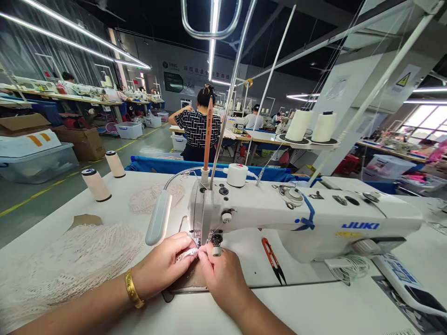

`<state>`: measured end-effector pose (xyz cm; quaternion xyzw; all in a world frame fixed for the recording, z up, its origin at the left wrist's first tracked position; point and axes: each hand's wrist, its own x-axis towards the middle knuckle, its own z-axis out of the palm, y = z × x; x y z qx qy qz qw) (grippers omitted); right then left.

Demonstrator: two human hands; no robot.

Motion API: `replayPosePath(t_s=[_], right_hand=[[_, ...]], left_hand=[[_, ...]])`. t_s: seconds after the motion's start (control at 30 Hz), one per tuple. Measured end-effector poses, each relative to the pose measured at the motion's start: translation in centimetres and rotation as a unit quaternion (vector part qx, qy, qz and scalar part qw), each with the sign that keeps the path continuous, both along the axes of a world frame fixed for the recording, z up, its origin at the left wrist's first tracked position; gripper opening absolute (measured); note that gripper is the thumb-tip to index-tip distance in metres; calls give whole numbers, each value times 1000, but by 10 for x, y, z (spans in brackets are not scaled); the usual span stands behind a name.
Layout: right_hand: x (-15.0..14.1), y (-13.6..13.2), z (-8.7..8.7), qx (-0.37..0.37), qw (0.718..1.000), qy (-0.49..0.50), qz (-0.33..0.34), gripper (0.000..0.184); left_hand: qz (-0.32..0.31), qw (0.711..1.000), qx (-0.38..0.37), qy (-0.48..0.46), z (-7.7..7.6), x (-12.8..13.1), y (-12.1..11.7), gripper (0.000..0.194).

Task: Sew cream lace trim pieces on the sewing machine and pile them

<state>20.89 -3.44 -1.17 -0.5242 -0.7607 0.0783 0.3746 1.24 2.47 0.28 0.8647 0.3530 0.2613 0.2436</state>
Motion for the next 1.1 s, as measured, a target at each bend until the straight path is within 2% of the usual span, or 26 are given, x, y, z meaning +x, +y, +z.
replayPosePath(t_s=[0.37, 0.47, 0.6, 0.77, 0.9, 1.1], right_hand=[[-1, 0, -5, 53, 998, -43, -17, 33], [3, 0, -8, 56, 996, -66, 2, 32], [13, -3, -9, 54, 991, -108, 63, 34], [18, -7, -4, 50, 982, -166, 77, 27], [16, -8, -1, 49, 984, -156, 70, 20], [18, -7, -2, 49, 985, -151, 69, 27]], left_hand=[[-19, 999, 23, 31, 6, 0, 3, 22], [-48, 996, 69, 20, 6, -3, 1, 24], [-95, 984, 152, 20, -1, -9, -8, 25], [-92, 970, 223, 34, -4, -10, -19, 27], [-91, 964, 244, 45, -1, -8, -22, 29], [-96, 962, 253, 42, -2, -6, -23, 29]])
